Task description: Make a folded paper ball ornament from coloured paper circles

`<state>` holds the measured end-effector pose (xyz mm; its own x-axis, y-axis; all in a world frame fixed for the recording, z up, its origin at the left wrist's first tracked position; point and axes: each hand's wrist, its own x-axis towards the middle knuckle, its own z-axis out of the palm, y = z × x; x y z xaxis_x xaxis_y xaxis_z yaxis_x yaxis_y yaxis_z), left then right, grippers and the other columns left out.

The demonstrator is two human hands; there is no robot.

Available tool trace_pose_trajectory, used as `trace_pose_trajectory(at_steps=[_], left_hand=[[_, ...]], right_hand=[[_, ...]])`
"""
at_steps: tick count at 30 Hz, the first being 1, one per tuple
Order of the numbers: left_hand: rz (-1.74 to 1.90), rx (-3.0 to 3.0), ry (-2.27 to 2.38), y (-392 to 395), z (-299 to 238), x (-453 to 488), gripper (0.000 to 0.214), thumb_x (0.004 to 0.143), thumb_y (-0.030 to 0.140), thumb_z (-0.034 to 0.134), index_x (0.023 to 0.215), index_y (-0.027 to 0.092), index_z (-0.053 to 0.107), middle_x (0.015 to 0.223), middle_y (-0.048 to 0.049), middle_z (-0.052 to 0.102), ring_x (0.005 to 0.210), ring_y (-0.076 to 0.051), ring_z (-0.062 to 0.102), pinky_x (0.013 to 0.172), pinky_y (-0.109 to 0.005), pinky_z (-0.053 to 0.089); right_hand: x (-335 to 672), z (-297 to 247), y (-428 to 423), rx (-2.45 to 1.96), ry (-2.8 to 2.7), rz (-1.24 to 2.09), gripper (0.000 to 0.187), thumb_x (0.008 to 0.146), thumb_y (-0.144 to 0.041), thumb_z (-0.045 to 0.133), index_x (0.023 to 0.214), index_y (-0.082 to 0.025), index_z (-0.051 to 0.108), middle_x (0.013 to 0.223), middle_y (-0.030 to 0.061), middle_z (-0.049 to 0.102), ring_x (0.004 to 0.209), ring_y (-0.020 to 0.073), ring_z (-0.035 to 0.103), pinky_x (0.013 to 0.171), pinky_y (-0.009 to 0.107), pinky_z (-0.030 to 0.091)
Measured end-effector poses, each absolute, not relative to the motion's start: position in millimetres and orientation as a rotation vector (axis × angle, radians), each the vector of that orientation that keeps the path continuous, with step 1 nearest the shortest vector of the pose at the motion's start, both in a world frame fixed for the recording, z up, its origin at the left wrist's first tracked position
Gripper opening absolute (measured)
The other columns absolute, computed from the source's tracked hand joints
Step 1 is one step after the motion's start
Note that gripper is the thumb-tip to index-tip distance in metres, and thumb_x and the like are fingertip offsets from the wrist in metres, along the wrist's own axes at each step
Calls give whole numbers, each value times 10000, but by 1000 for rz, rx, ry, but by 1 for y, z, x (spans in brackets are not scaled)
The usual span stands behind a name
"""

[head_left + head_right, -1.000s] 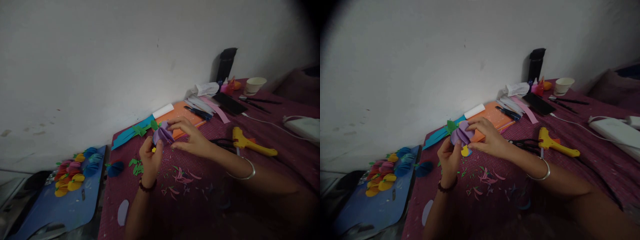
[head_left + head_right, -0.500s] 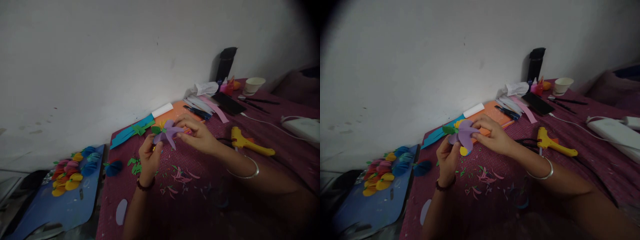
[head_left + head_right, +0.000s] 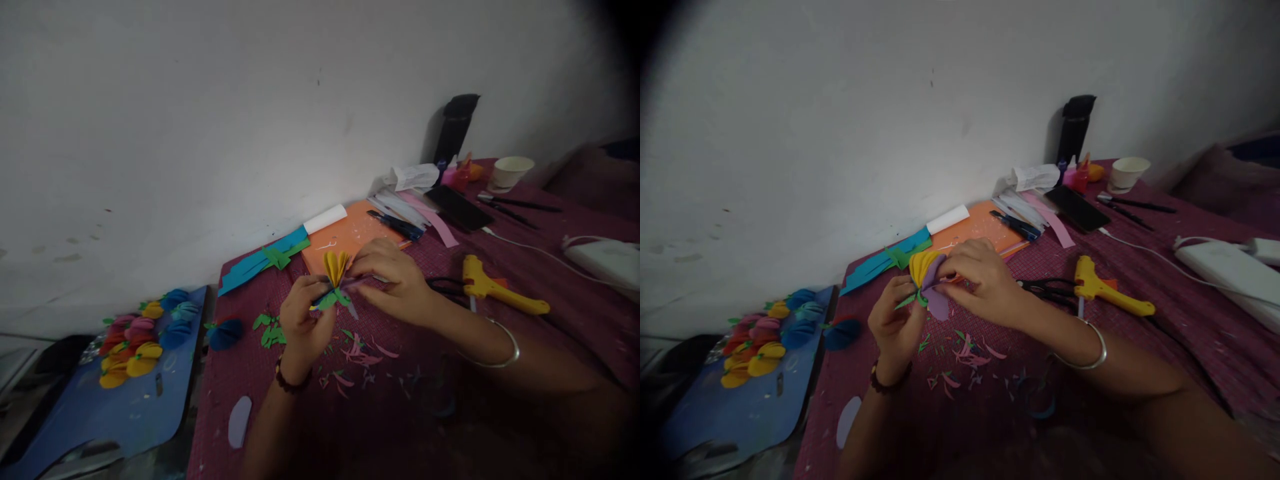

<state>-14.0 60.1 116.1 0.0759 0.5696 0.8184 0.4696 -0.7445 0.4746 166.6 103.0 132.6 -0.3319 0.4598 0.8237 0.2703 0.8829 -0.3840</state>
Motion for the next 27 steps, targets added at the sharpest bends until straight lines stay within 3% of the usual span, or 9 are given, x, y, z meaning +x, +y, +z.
trace_pose_trajectory(at_steps=[6,13,19,21,27], left_hand=[[1883,2288,1275,58,111,-13,246,759,30,584,924,210,614,932,-41,690,837,-155,665,705,-281,544],[1986,2255,1384,60,110,-13,235,753,31,614,909,206,629,909,-31,691,837,-154,667,731,-285,546],[1970,2225,1411,61,107,-13,272,747,11,603,931,210,620,917,-28,677,841,-150,656,730,-291,548],[1946,2247,1399,62,107,-13,270,749,13,602,934,210,619,920,-30,674,839,-151,654,729,-294,548],[1883,2358,1234,59,107,-13,279,760,2,584,955,196,631,930,-43,662,840,-146,643,693,-271,547]], right_hand=[[167,133,97,-576,-1854,180,31,860,-229,590,889,-234,585,816,18,660,794,179,590,742,361,395],[165,129,90,-539,-1771,446,289,907,-219,513,1193,-253,497,811,10,668,773,170,632,747,348,437],[161,129,94,-573,-1804,285,34,861,-211,591,892,-225,590,684,-18,596,655,135,556,653,302,398],[160,130,95,-593,-1831,215,42,848,-224,609,810,-212,599,689,-7,562,659,136,529,624,295,377],[162,132,95,-584,-1916,76,66,861,-172,570,863,-209,625,811,26,638,763,163,551,677,323,380]])
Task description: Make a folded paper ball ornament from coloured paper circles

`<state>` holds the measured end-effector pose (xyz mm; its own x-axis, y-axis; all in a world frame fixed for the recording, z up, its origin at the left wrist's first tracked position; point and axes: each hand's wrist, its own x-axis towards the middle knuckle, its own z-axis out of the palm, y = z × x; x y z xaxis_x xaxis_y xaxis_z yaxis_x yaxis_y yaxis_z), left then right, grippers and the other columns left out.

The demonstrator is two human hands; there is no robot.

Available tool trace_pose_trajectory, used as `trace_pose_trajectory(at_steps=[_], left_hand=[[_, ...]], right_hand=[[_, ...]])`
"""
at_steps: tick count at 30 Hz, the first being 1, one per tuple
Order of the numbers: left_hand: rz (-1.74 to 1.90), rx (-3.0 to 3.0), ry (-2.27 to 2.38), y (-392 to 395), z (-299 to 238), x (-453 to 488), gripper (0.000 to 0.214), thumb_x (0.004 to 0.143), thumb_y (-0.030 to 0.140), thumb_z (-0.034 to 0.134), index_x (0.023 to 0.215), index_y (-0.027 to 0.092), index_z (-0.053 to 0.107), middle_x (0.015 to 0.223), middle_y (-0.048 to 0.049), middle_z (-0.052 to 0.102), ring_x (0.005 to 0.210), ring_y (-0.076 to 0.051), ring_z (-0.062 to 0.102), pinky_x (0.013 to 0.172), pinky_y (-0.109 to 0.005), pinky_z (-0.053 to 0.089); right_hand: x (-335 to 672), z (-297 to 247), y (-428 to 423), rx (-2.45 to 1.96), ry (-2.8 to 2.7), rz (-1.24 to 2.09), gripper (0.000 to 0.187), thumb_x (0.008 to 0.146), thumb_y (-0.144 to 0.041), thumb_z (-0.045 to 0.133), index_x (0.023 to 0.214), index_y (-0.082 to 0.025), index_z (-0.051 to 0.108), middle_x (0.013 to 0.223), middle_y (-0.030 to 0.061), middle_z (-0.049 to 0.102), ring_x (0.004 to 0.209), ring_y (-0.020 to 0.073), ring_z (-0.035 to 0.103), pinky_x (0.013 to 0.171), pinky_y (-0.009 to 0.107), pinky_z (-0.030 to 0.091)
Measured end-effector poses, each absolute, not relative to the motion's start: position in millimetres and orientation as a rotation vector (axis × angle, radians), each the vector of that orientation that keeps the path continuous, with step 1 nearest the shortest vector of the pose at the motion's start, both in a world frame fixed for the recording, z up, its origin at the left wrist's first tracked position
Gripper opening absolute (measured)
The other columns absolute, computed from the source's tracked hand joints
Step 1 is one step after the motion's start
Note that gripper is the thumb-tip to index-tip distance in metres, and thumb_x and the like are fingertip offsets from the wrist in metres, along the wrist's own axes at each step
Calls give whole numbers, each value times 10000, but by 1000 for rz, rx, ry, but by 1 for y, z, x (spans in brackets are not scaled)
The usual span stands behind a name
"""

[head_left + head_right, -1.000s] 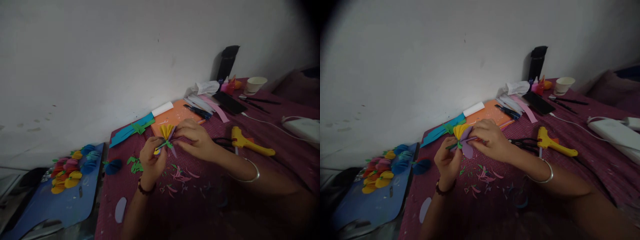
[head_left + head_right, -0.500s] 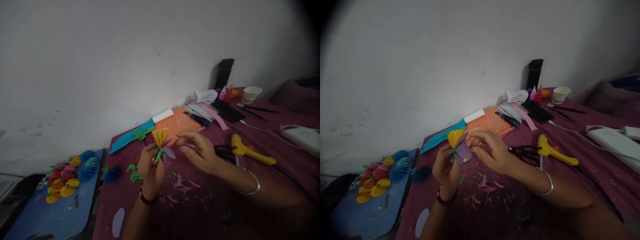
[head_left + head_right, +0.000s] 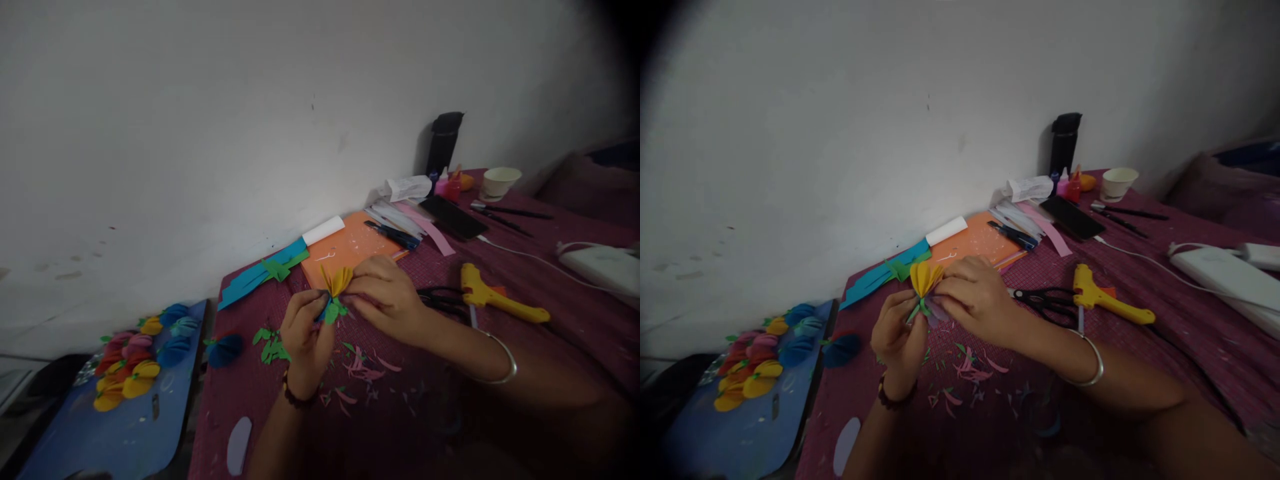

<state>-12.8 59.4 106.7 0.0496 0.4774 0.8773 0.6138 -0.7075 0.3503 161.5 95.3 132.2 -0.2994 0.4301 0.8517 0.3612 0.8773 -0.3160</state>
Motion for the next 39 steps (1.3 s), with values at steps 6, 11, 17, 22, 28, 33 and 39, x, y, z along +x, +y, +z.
trace_pose_trajectory(at_steps=[6,11,17,22,28,33,39], left_hand=[[-1716,-2170,-1115,56,108,-12,245,775,27,622,951,195,648,918,-40,660,819,-136,639,661,-249,537],[-1784,-2077,-1136,59,112,-13,195,784,49,637,917,190,651,887,-30,672,783,-130,641,660,-255,533],[-1872,-2104,-1158,61,108,-16,216,785,40,627,932,194,660,908,-27,673,808,-132,639,672,-261,528],[-1988,-2109,-1238,64,104,-17,195,795,43,595,903,192,659,888,-22,666,818,-135,626,704,-272,515],[-2097,-2106,-1386,62,100,-13,199,785,37,611,892,195,668,896,-10,657,816,-129,617,719,-260,502],[-2142,-2100,-1407,61,99,-11,206,776,37,617,887,201,675,866,0,659,786,-124,616,710,-248,497],[-2291,-2079,-1432,67,93,-17,142,787,98,635,869,197,696,906,-30,665,825,-153,625,752,-296,510]], right_hand=[[163,131,95,-525,-1851,89,47,861,-159,560,863,-196,588,768,13,639,733,157,558,700,336,361],[165,127,95,-433,-1730,315,179,871,-224,551,1046,-197,532,771,9,609,735,161,567,735,354,408],[163,128,99,-527,-1785,278,234,862,-144,552,1089,-197,537,721,-17,599,671,127,564,673,298,411],[162,133,100,-529,-1818,173,69,824,-146,618,793,-185,570,670,-15,541,651,122,517,621,277,369],[162,132,99,-553,-1879,52,35,853,-198,614,826,-180,601,779,23,630,752,152,548,688,310,380],[164,133,97,-549,-1953,-15,135,901,-189,547,772,-186,587,684,1,622,682,133,516,694,322,343],[167,138,89,-428,-1885,383,134,924,-273,493,979,-186,580,816,31,664,756,139,591,712,315,420]])
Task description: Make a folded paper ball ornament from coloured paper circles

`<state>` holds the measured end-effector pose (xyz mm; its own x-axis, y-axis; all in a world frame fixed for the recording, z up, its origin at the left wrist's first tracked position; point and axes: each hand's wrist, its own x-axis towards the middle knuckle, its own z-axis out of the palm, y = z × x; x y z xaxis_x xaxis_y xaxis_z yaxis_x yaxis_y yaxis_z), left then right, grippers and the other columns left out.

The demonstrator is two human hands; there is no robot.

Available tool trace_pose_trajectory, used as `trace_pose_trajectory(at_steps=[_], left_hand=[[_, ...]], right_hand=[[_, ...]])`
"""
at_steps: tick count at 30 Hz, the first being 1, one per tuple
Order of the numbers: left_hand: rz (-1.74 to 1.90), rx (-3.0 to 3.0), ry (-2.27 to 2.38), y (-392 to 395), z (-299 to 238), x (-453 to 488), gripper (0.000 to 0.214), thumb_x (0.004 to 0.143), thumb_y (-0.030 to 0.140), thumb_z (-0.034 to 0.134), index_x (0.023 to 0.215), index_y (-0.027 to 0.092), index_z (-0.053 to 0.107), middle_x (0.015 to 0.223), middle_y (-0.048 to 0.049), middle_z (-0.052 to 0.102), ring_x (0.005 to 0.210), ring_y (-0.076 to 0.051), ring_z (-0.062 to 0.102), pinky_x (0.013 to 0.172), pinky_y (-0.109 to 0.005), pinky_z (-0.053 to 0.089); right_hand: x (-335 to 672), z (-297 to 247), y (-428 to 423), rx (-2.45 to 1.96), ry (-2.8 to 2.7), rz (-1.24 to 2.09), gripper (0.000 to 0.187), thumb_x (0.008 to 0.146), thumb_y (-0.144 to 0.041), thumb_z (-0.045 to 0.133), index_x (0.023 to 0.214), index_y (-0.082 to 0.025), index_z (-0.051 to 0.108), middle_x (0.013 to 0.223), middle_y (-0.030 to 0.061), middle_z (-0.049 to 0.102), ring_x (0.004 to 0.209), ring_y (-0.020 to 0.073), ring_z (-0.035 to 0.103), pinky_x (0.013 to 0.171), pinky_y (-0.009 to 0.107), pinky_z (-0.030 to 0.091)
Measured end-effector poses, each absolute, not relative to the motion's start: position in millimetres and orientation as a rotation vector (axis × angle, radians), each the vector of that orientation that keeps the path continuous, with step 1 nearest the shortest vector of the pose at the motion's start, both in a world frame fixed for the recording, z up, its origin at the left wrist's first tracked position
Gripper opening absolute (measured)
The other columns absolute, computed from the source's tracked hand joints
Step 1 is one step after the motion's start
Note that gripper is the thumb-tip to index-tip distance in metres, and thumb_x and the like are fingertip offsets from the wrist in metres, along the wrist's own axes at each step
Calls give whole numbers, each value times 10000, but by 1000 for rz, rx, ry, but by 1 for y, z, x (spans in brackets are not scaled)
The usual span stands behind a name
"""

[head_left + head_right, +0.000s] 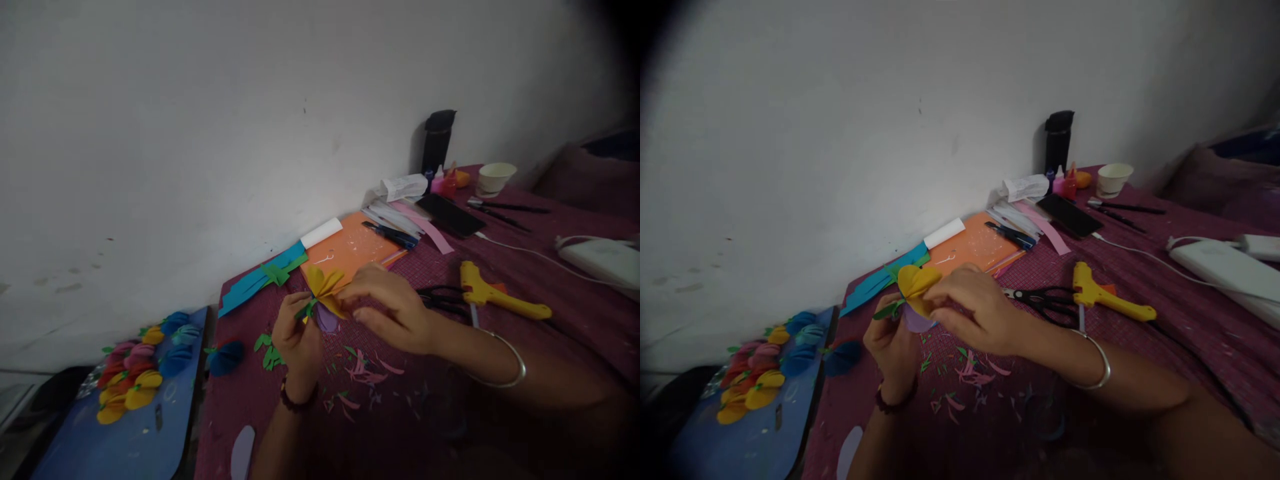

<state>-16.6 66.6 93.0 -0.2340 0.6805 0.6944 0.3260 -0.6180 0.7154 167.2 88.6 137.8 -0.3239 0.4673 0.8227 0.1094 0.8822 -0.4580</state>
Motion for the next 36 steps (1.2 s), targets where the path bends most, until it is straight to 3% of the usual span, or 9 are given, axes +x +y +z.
trace_pose_trajectory(at_steps=[3,7,12,16,20,26,31,36], left_hand=[[1983,1758,1150,68,92,-18,173,784,93,631,891,207,705,912,-31,671,842,-156,622,751,-292,508],[2002,1783,1111,68,94,-16,202,782,65,628,889,220,702,900,-17,675,835,-142,619,728,-270,501],[2001,1938,1118,67,100,-16,204,786,66,611,904,212,688,888,-28,675,831,-152,620,718,-289,510],[1902,2155,1095,63,106,-17,262,786,50,585,973,209,678,907,-35,674,823,-152,628,686,-281,518],[1875,2270,1120,60,109,-16,286,788,35,590,988,217,682,899,-27,678,808,-140,636,666,-261,517],[1971,1995,1071,66,105,-17,224,787,80,603,940,214,695,886,-24,681,813,-151,628,694,-284,512],[2041,1842,1141,71,101,-19,139,788,111,615,847,204,700,841,-22,683,804,-154,628,711,-298,512],[2012,1866,1224,69,99,-21,88,790,173,627,826,191,705,837,-38,685,789,-166,637,697,-313,524]], right_hand=[[165,134,89,-514,-1731,610,95,926,-208,476,996,-198,538,747,-10,641,646,91,602,597,231,443],[163,130,93,-614,-1781,481,78,848,-165,574,921,-190,567,637,-50,574,562,74,539,538,207,400],[165,136,96,-629,-1923,93,85,840,-162,565,789,-170,633,694,11,565,652,122,507,592,269,349],[166,137,96,-560,-1989,75,79,862,-177,577,866,-174,656,839,41,642,777,153,552,697,311,386],[166,135,96,-487,-2006,53,130,891,-130,516,895,-184,634,828,26,668,763,149,560,703,323,380],[170,138,89,-436,-1944,315,148,897,-287,554,973,-169,600,891,52,685,817,157,615,737,325,452],[167,133,90,-535,-1684,675,153,909,-177,513,1061,-181,534,807,7,688,704,87,667,620,203,511],[161,127,97,-610,-1718,636,212,878,-184,550,1089,-177,525,681,-36,663,590,72,630,544,181,472]])
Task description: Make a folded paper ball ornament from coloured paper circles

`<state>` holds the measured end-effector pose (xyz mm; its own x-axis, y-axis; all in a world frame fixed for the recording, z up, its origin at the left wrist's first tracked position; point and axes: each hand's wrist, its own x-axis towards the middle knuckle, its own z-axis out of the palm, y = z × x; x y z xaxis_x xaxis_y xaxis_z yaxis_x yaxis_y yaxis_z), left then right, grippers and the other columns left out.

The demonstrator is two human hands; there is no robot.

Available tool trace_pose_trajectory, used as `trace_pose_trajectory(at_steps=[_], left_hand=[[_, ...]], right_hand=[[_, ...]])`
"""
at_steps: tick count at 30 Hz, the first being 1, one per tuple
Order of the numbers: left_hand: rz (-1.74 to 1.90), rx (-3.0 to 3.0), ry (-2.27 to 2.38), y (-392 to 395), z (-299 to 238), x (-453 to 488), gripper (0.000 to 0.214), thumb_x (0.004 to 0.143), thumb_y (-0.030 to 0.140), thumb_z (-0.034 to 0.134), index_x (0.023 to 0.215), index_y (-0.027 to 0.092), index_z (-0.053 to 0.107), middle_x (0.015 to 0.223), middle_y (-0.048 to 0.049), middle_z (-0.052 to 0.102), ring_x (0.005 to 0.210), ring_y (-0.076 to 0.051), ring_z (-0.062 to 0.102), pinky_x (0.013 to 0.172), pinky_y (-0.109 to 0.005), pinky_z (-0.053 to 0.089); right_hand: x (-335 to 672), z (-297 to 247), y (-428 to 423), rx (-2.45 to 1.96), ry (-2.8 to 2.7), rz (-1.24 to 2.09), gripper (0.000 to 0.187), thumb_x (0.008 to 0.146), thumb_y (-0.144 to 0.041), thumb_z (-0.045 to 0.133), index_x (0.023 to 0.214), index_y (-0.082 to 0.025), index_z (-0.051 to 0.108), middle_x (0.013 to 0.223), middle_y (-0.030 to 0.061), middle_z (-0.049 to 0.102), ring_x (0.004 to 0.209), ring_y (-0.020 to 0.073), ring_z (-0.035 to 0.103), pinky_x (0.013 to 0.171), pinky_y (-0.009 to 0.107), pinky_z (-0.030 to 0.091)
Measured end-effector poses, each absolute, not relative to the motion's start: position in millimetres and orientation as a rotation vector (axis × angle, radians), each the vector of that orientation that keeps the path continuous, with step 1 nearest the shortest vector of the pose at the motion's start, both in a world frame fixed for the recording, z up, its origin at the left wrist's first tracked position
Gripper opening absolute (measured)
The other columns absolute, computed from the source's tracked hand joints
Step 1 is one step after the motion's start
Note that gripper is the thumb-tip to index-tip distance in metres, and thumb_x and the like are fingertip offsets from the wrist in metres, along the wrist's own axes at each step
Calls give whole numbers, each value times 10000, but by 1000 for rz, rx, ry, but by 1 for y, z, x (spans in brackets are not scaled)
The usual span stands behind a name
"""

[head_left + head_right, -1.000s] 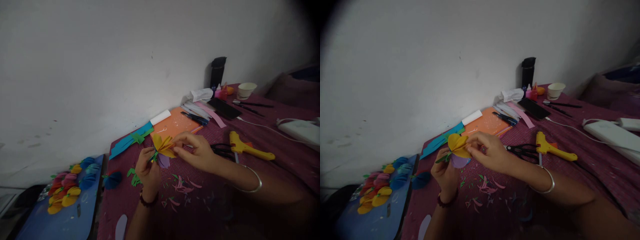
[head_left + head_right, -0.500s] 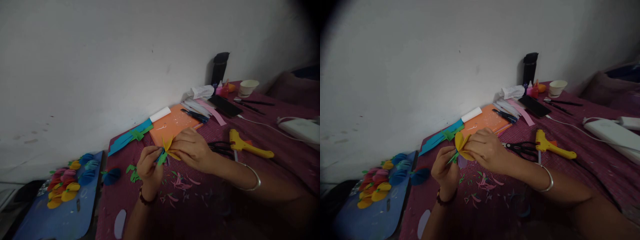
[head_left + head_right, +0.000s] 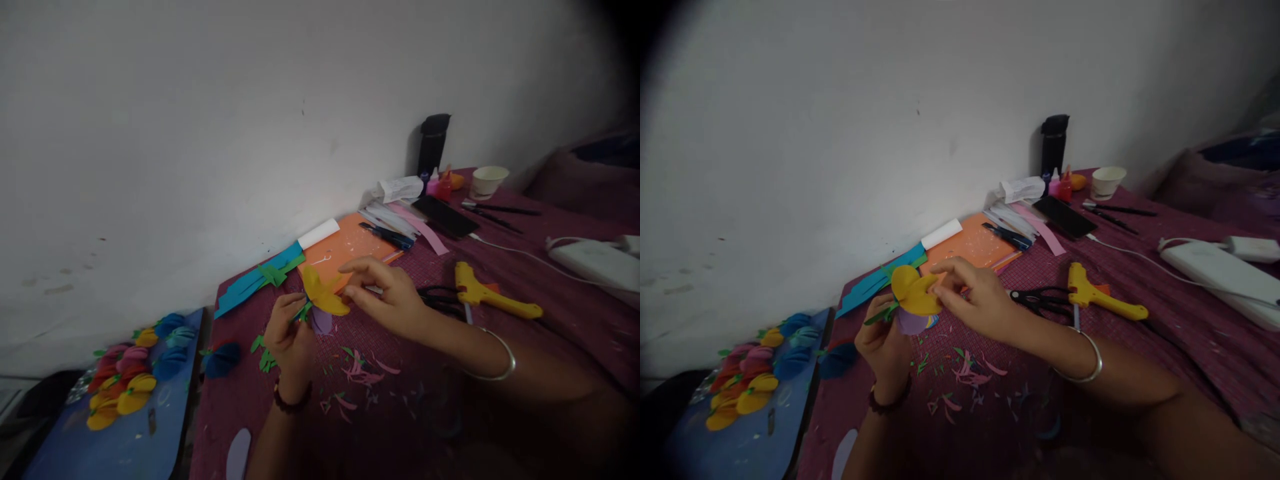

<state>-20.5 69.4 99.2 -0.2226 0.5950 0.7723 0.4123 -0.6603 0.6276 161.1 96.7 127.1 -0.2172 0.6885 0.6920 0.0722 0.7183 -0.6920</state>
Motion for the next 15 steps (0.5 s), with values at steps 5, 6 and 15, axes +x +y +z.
trace_pose_trajectory(at_steps=[5,6,15], left_hand=[[1998,1861,1194,69,99,-20,113,790,151,623,849,199,706,850,-35,682,797,-160,634,693,-298,517],[1997,1876,1165,69,100,-20,128,787,138,624,860,206,706,853,-32,681,801,-158,631,694,-295,514],[1780,2140,915,68,111,-22,233,801,104,609,976,228,700,882,-35,683,808,-145,631,686,-267,502]], right_hand=[[161,127,99,-641,-1780,470,74,845,-164,574,909,-184,606,640,-49,582,545,57,533,501,188,404],[161,127,99,-628,-1791,440,57,843,-166,579,883,-185,615,651,-42,573,561,63,526,513,200,403],[170,139,100,-457,-1981,246,40,857,-218,620,872,-196,651,805,11,634,780,139,561,729,316,415]])
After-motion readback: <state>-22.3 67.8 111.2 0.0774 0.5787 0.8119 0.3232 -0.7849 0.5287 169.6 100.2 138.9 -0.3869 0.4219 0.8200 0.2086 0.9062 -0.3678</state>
